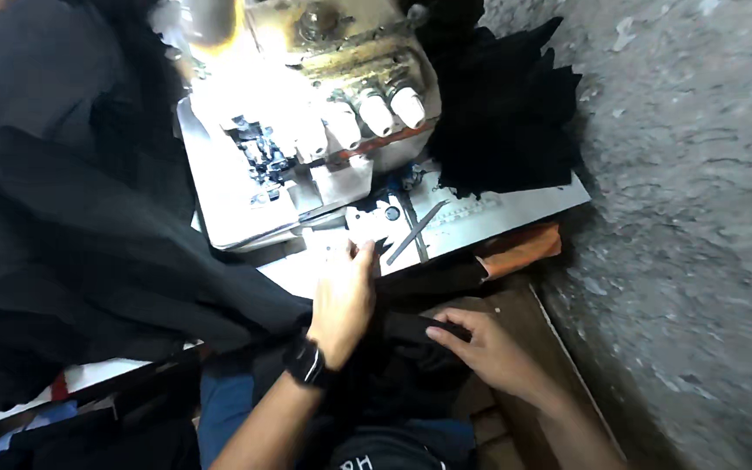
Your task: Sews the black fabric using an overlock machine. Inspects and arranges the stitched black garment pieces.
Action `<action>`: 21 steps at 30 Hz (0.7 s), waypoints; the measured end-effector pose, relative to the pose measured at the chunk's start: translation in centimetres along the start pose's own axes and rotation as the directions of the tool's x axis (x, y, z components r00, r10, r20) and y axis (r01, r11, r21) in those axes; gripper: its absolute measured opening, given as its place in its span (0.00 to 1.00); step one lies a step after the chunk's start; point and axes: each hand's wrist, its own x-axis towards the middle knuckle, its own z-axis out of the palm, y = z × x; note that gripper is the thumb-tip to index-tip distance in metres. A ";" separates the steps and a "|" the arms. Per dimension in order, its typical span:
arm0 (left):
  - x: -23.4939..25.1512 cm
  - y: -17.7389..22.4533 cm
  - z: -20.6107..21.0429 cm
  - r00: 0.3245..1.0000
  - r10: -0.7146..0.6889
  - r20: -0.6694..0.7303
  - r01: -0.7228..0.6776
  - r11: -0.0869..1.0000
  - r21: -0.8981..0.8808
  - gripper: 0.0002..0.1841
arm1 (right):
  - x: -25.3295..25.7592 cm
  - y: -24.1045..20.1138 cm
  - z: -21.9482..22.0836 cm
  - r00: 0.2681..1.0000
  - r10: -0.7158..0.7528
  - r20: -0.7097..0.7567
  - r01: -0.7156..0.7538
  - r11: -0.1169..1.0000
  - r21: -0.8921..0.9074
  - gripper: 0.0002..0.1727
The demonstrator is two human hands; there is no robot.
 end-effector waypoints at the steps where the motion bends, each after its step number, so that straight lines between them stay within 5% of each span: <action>1: 1.5 0.5 0.9 0.999 0.030 -0.014 -0.029 0.997 0.069 0.15 | -0.7 0.2 -0.3 1.000 0.006 0.002 -0.006 0.999 0.049 0.14; 4: 5.3 1.9 2.3 0.991 0.133 -0.029 -0.125 0.970 0.207 0.18 | -2.0 0.4 -0.2 0.999 0.000 -0.035 0.005 0.992 0.129 0.13; 6: 5.7 2.3 2.0 0.986 0.158 -0.042 -0.153 0.982 0.110 0.19 | -2.5 0.5 -0.1 0.998 -0.011 -0.061 0.020 0.988 0.151 0.13; 8: 5.1 2.4 1.8 0.993 0.109 -0.041 -0.109 0.994 -0.006 0.11 | -2.4 0.8 -0.2 0.997 -0.025 -0.069 0.036 0.986 0.163 0.14; 15: 5.4 2.2 1.0 0.983 0.178 -0.035 -0.180 0.980 -0.087 0.08 | -0.8 -0.8 -0.4 0.992 -0.122 -0.031 0.124 0.990 0.069 0.13; 21: 4.7 1.8 1.1 0.989 0.140 0.053 -0.137 0.988 -0.066 0.08 | 0.1 -3.3 -0.3 0.977 -0.198 -0.085 0.214 0.928 0.305 0.18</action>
